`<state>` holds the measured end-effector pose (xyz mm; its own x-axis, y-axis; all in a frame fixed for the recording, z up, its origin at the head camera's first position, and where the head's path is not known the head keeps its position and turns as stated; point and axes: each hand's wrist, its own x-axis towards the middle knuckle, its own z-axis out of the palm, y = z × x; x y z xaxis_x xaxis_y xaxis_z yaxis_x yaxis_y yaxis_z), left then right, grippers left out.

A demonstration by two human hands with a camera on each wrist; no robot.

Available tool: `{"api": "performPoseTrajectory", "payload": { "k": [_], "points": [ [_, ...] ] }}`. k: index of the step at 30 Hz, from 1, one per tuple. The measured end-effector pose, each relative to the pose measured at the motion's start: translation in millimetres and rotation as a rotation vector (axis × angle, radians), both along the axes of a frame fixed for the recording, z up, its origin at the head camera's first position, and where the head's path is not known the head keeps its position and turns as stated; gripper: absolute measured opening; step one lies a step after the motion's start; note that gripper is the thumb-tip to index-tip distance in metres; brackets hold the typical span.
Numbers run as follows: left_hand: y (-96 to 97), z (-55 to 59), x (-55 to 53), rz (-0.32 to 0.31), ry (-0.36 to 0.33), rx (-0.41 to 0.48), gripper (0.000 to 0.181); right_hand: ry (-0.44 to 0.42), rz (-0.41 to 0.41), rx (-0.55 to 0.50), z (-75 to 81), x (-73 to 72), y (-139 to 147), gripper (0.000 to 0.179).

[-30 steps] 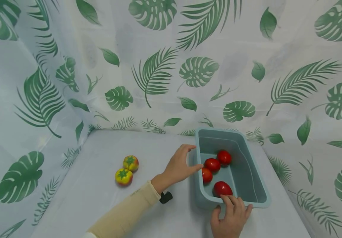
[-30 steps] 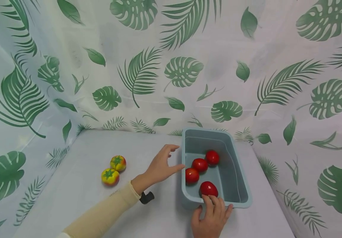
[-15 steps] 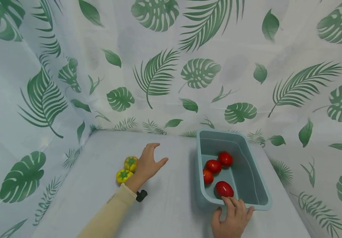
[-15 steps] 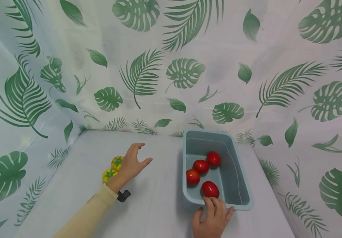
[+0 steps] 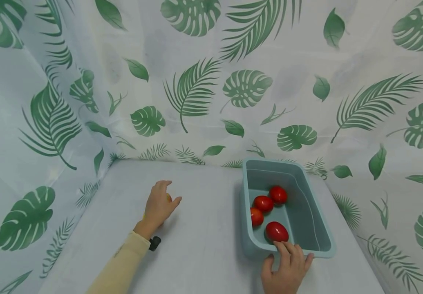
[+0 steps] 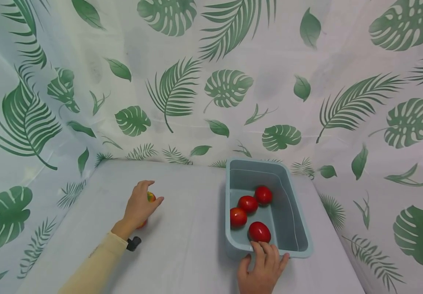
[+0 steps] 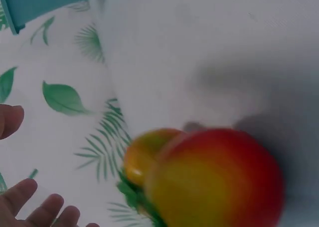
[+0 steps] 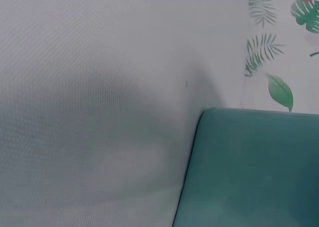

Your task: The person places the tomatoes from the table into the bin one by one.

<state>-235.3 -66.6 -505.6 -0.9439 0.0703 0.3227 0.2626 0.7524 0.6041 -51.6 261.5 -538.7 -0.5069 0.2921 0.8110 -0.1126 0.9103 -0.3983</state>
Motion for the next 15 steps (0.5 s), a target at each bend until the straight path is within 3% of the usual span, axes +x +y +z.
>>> {"api": "performPoseTrajectory", "payload": {
  "k": [7, 15],
  "points": [
    [-19.9, -19.6, -3.2, 0.088, -0.122, -0.072, 0.066, 0.041, 0.012, -0.019, -2.3, -1.7, 1.2, 0.036],
    [-26.1, -31.1, -2.7, 0.093, -0.227, -0.138, 0.077, 0.040, 0.018, -0.015, 0.9, -0.8, -0.3, 0.035]
  ]
}}
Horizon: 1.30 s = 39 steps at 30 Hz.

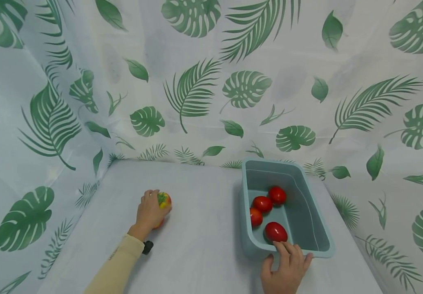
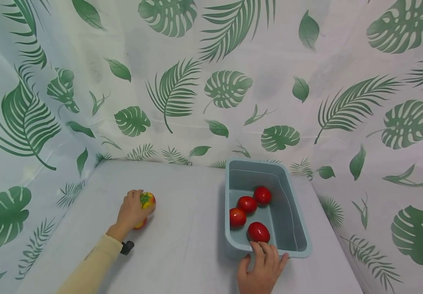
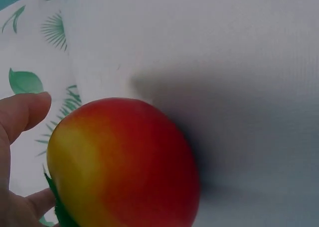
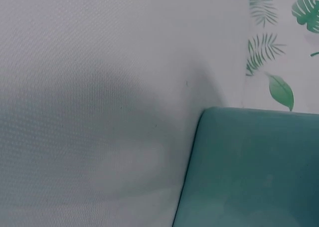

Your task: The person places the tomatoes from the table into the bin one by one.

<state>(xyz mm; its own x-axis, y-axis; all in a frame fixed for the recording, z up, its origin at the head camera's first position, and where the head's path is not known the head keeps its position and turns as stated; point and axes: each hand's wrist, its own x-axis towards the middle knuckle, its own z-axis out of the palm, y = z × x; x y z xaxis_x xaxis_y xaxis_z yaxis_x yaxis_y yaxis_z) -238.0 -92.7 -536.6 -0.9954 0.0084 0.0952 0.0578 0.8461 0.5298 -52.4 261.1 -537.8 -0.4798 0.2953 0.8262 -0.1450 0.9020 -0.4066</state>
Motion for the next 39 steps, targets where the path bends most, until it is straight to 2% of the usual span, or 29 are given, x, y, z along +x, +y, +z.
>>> {"api": "performPoseTrajectory", "payload": {
  "k": [5, 13, 19, 22, 27, 34, 39],
  "points": [
    [0.8, -4.9, 1.5, -0.006, -0.045, -0.005, 0.077, 0.002, 0.003, -0.006, 1.4, 0.2, -1.0, 0.036],
    [-0.7, -11.1, -0.9, 0.009, -0.034, 0.006, 0.070, -0.007, 0.003, 0.001, 4.7, 1.3, -2.7, 0.035],
    [-1.8, -11.9, -2.9, -0.001, -0.054, 0.021, 0.071, -0.042, -0.007, 0.009, 5.6, 3.0, -3.6, 0.035],
    [-2.0, -11.1, -4.4, -0.005, -0.040, 0.018, 0.071, -0.049, -0.007, 0.012, 5.4, 3.1, -3.2, 0.035],
    [-1.5, -5.2, -9.4, -0.006, -0.006, 0.013, 0.069, -0.060, -0.013, 0.020, 4.9, 3.4, -2.0, 0.036],
    [1.9, 11.8, -16.0, -0.002, 0.029, 0.032, 0.074, -0.084, -0.026, 0.028, 5.2, 4.6, -1.3, 0.037],
    [10.1, 25.2, -16.4, -0.021, 0.068, 0.085, 0.077, -0.099, -0.037, 0.026, 5.7, 5.1, -1.6, 0.036]
  ]
}}
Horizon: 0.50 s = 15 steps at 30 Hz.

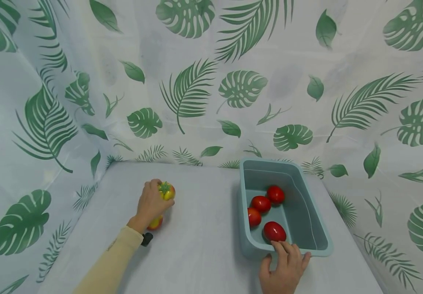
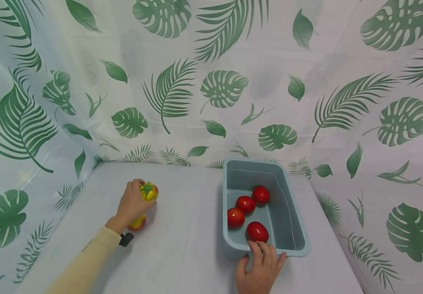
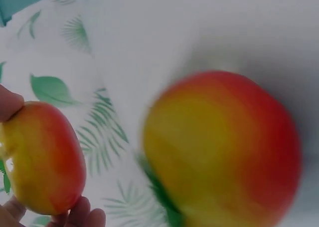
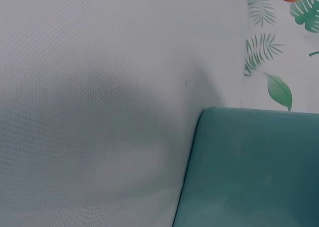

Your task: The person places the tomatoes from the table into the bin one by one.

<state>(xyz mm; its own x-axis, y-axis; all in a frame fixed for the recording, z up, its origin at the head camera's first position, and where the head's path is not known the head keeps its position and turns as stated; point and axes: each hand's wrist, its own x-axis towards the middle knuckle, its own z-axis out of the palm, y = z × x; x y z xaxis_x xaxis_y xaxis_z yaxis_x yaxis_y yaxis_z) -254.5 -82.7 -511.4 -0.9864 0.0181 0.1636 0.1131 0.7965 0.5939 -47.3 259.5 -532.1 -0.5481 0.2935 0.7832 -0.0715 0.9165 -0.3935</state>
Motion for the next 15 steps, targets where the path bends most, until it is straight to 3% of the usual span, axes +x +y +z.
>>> {"api": "performPoseTrajectory", "payload": {
  "k": [15],
  "points": [
    [40.2, 45.3, 5.3, -0.105, 0.117, 0.188, 0.068, 0.027, 0.017, -0.003, -2.2, -1.0, 1.3, 0.038]
  ]
}}
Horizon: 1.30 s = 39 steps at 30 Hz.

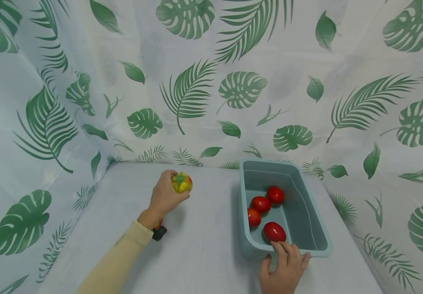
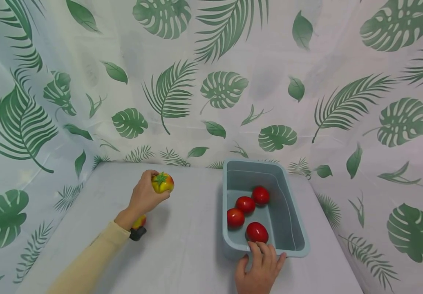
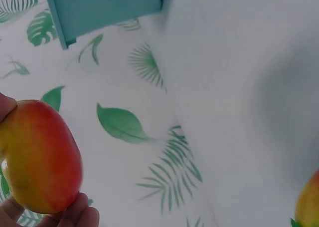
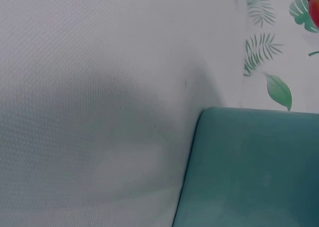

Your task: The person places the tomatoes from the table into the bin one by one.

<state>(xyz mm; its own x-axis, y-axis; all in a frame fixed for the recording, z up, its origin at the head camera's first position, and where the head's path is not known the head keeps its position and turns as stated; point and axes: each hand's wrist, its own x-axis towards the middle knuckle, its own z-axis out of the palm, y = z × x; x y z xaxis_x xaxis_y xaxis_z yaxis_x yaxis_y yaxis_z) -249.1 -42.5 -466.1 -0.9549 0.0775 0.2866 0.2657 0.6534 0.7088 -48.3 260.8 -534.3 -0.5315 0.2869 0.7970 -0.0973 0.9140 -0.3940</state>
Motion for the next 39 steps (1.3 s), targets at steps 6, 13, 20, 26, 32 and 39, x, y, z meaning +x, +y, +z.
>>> {"api": "performPoseTrajectory", "payload": {
  "k": [6, 13, 20, 26, 32, 39],
  "points": [
    [16.3, 7.2, 1.0, -0.032, -0.001, -0.001, 0.067, 0.011, 0.007, -0.002, -1.9, 0.8, 0.5, 0.040],
    [41.2, 15.3, 8.9, -0.144, -0.106, 0.015, 0.070, 0.023, 0.011, -0.014, -0.9, 0.4, 0.8, 0.040],
    [67.6, 18.5, 17.1, -0.229, -0.053, 0.063, 0.072, 0.010, -0.002, -0.001, 0.7, 0.8, 0.2, 0.038],
    [83.7, 26.6, 20.8, -0.278, 0.028, 0.084, 0.069, -0.049, -0.024, 0.002, 2.2, 3.5, -0.7, 0.036],
    [93.6, 34.9, 24.0, -0.307, 0.076, 0.085, 0.068, -0.073, -0.027, -0.007, 2.7, 5.3, -0.4, 0.037],
    [98.4, 40.8, 25.3, -0.311, 0.094, 0.054, 0.065, -0.085, -0.027, -0.012, 3.0, 5.5, 0.2, 0.038]
  ]
}}
